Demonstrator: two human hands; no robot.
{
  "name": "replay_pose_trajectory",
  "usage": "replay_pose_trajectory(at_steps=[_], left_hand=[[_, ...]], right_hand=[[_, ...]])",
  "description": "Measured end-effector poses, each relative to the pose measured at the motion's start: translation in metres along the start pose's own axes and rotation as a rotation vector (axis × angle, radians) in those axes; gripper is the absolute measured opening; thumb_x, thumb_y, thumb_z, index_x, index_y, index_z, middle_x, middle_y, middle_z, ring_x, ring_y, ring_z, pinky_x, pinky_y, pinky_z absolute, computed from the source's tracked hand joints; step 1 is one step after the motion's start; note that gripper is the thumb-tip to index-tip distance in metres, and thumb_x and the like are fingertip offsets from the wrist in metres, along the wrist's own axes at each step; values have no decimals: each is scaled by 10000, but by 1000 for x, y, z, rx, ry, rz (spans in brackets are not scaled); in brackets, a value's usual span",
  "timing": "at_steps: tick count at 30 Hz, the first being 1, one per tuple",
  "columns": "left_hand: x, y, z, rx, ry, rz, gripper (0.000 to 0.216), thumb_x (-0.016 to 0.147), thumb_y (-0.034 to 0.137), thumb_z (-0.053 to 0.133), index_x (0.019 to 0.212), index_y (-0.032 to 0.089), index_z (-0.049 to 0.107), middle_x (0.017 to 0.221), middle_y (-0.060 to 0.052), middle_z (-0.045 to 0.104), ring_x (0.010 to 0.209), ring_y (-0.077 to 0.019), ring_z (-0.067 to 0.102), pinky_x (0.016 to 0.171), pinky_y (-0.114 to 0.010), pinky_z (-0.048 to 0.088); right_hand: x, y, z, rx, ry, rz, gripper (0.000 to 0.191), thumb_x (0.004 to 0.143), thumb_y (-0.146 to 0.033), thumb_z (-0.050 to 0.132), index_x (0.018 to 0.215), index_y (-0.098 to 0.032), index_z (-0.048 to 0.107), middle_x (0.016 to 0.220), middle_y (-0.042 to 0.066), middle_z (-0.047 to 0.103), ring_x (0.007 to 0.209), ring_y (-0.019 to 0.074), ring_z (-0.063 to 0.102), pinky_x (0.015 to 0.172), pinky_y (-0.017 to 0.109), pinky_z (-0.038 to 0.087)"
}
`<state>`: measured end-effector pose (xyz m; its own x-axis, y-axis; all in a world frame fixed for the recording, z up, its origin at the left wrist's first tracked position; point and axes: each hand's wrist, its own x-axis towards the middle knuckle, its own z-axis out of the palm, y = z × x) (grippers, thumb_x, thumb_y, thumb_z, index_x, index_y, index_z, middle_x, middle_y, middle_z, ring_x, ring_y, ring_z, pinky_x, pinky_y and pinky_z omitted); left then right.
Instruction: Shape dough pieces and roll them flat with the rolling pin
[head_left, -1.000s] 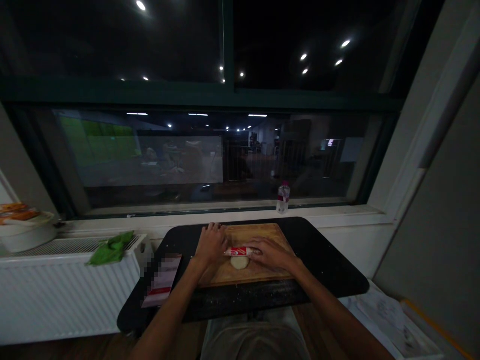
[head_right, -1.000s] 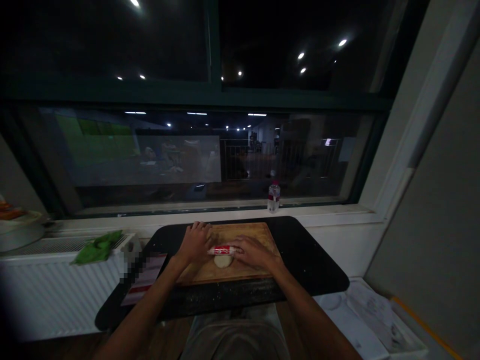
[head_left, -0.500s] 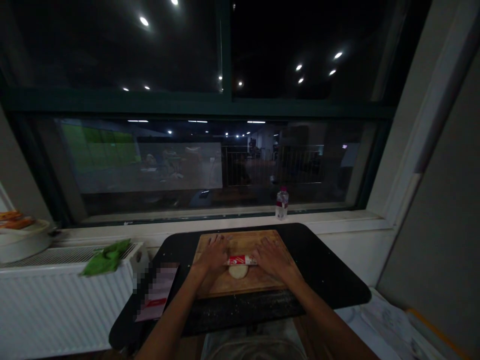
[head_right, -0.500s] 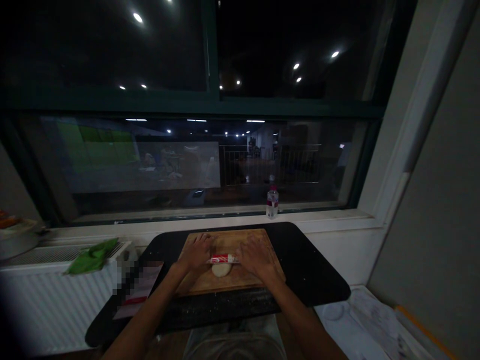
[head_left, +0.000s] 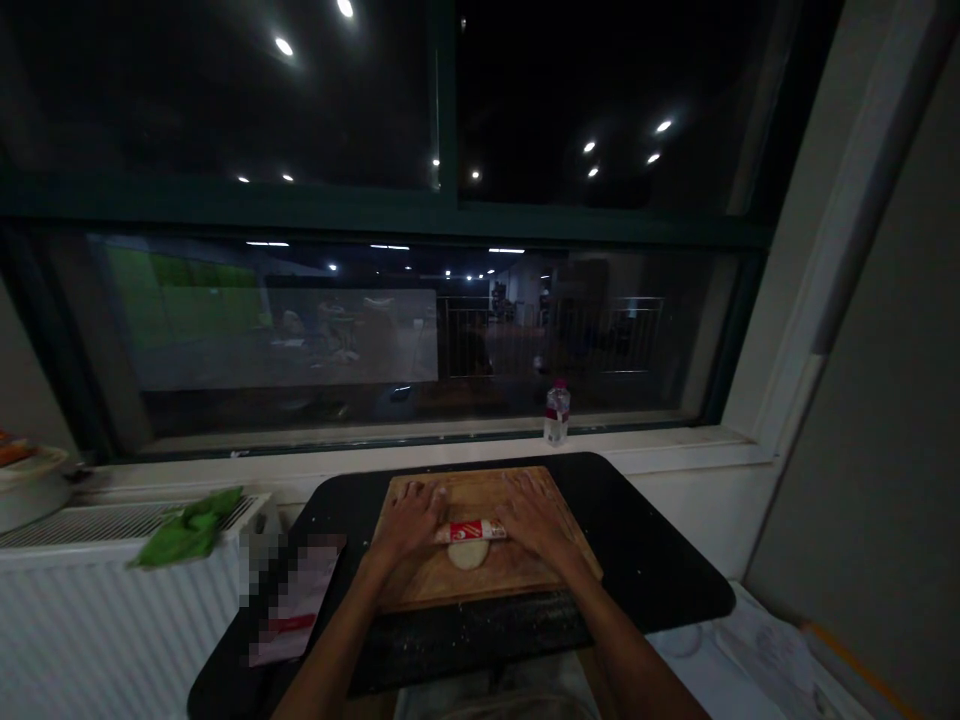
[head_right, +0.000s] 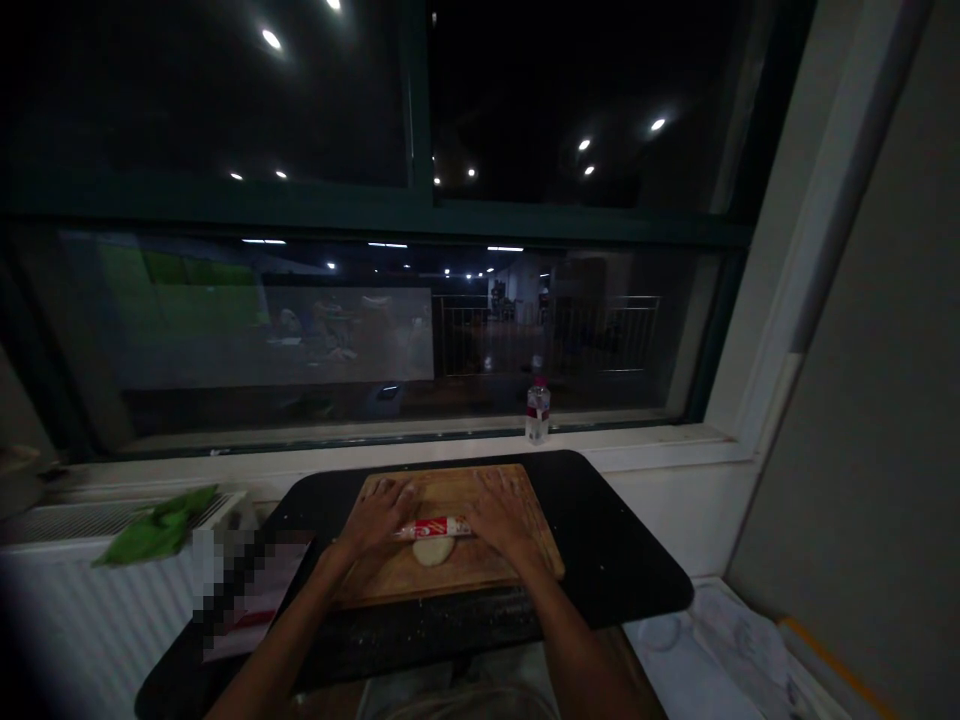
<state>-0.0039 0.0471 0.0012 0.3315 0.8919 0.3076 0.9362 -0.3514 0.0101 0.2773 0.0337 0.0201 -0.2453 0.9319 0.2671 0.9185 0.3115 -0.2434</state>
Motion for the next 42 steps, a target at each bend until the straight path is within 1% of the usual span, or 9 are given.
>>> replay_pose_trajectory(at_steps=[4, 8, 13, 19, 24, 28, 34, 37, 42], left_hand=[[-5, 3, 2, 33, 32, -33, 455, 1117, 269, 446, 1534, 279, 628, 1573, -141, 650, 1417, -350, 581, 1210, -552, 449], [-12, 7, 0, 81, 24, -16, 439, 1095, 270, 517, 1511, 297, 655, 1647, -133, 588, 1493, -379, 516, 1237, -585, 416], [-22, 11, -6, 67, 38, 10, 462, 1082, 286, 523, 1531, 297, 632, 1622, -136, 603, 1486, -375, 502, 1253, -596, 389], [-34, 19, -13, 0, 56, -66, 448, 1098, 376, 524, 1533, 319, 616, 1596, -138, 617, 1521, -385, 479, 1222, -584, 435], [-43, 21, -11, 46, 29, -50, 488, 1112, 308, 459, 1583, 297, 584, 1638, -140, 593, 1546, -383, 476, 1242, -595, 429], [-49, 21, -5, 67, 49, -41, 499, 1121, 266, 393, 1568, 259, 616, 1617, -149, 624, 1544, -379, 498, 1255, -603, 418], [-59, 24, 1, 33, 111, -75, 507, 1127, 312, 400, 1574, 214, 617, 1577, -167, 660, 1541, -361, 524, 1256, -562, 430], [-59, 25, -1, 23, 122, -95, 497, 1129, 318, 401, 1554, 210, 634, 1562, -157, 674, 1518, -353, 550, 1259, -556, 429], [-49, 22, -3, 30, 101, -73, 485, 1126, 290, 398, 1530, 228, 659, 1552, -150, 680, 1515, -356, 552, 1254, -564, 437]], right_hand=[[3, 3, 5, -9, 20, 6, 685, 1070, -449, 527, 1710, -207, 490, 1766, 130, 455, 1689, 343, 314, 1382, 574, 233], [1, 2, 5, -28, 28, -33, 605, 1076, -396, 518, 1641, -191, 589, 1726, 127, 510, 1687, 343, 321, 1389, 577, 223], [-7, -4, 3, -41, 51, -20, 576, 1080, -389, 532, 1605, -170, 626, 1711, 143, 530, 1673, 340, 352, 1395, 563, 215], [-21, -16, -2, -77, 106, 15, 540, 1086, -405, 511, 1553, -196, 683, 1666, 142, 588, 1618, 348, 451, 1318, 515, 390], [-36, -32, -13, -112, 118, 21, 509, 1097, -353, 472, 1466, -123, 737, 1631, 201, 608, 1533, 354, 557, 1247, 464, 469], [-51, -39, -12, -137, 149, 46, 504, 1114, -331, 434, 1463, -126, 734, 1592, 200, 645, 1503, 333, 590, 1258, 457, 448], [-68, -46, -6, -132, 152, 83, 498, 1116, -353, 460, 1477, -138, 728, 1582, 220, 647, 1525, 372, 567, 1264, 523, 436], [-68, -49, -8, -90, 163, 102, 501, 1108, -347, 483, 1500, -139, 715, 1608, 227, 619, 1541, 383, 549, 1294, 544, 397], [-56, -46, -8, -73, 141, 97, 515, 1094, -321, 494, 1532, -135, 689, 1611, 210, 625, 1552, 360, 539, 1310, 508, 373]])
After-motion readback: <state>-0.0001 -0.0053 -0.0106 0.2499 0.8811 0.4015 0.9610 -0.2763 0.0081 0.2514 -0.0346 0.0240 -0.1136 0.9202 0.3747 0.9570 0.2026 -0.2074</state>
